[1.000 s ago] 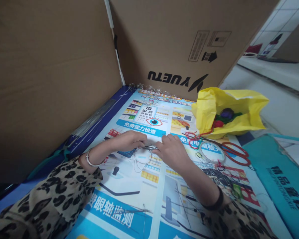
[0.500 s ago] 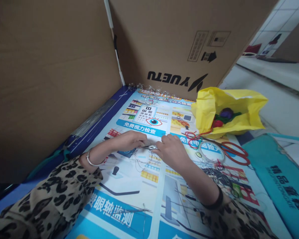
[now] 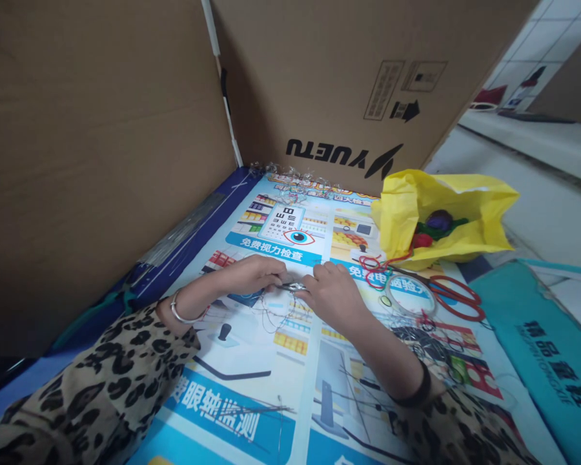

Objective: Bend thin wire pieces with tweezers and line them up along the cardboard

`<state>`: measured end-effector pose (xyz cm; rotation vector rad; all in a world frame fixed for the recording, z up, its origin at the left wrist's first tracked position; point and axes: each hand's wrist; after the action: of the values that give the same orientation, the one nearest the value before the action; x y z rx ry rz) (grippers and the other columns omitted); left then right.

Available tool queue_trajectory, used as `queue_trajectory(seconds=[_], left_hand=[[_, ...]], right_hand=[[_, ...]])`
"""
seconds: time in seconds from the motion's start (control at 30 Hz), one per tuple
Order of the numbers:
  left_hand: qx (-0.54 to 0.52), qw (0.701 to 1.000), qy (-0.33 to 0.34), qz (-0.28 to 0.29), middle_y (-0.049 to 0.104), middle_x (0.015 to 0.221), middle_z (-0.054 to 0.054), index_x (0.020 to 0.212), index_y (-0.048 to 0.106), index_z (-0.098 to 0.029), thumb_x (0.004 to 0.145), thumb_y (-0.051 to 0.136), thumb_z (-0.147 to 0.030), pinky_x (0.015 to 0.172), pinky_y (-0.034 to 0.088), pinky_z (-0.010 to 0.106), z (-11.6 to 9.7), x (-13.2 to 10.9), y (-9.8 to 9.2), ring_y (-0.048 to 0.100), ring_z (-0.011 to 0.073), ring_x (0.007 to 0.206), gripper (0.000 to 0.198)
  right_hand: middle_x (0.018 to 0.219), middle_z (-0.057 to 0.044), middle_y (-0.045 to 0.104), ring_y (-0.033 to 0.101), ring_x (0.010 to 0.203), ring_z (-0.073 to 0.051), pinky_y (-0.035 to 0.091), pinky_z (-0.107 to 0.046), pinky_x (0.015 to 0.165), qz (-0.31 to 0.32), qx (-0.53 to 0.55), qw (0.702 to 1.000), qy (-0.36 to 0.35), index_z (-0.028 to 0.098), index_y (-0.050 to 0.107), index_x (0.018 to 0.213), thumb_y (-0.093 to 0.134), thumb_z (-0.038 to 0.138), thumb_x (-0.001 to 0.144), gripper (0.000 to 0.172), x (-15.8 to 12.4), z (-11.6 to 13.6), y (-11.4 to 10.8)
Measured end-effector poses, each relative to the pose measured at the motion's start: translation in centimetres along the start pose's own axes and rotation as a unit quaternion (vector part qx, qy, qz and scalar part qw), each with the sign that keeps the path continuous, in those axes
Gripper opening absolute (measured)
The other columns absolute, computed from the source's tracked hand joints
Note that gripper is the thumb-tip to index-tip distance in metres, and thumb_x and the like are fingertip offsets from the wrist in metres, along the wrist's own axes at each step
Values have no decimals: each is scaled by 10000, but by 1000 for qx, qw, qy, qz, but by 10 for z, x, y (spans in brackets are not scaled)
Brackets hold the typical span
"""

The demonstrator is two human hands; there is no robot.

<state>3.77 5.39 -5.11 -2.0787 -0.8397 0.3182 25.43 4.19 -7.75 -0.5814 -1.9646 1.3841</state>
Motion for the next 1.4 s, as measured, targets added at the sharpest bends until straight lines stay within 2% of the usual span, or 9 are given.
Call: queue_trajectory(seconds=[0.37,0.7,1.17,1.4], left_hand=[[3,1000,7,1,548,673,-37,737,538,-154,744,422,-83,590,326,176,3,1,2,462,78,631,136],[17,1000,19,0,528,671,-34,712,523,-158,767,436,-118,581,322,178,2,1,2,451,76,619,110],[-94,993,-73,-27,567,573,-44,765,504,-163,781,476,-190,520,356,173,15,0,7,523,83,539,41],[-103,991,-73,-34,567,566,-41,739,499,-160,778,492,-213,512,354,181,15,0,7,516,87,532,66]], right_hand=[[703,-46,546,424,713,-172,187,-307,645,-3,9,1000,-3,202,625,752,418,480,849,360,0,-1,2],[694,-37,558,446,682,-158,189,-293,615,11,11,1000,3,199,618,745,414,472,855,358,0,1,-2],[745,-59,565,464,752,-188,214,-302,650,25,-1,1000,14,184,602,768,436,451,847,324,-1,0,-8],[749,-60,566,465,759,-192,215,-307,660,36,-4,999,22,186,602,765,466,432,836,290,0,6,-12]])
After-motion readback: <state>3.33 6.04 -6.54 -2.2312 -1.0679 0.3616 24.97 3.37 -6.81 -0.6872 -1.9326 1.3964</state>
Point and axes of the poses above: each hand's wrist, its own x-axis towards the middle knuckle, its own y-axis out of the palm, z = x × y
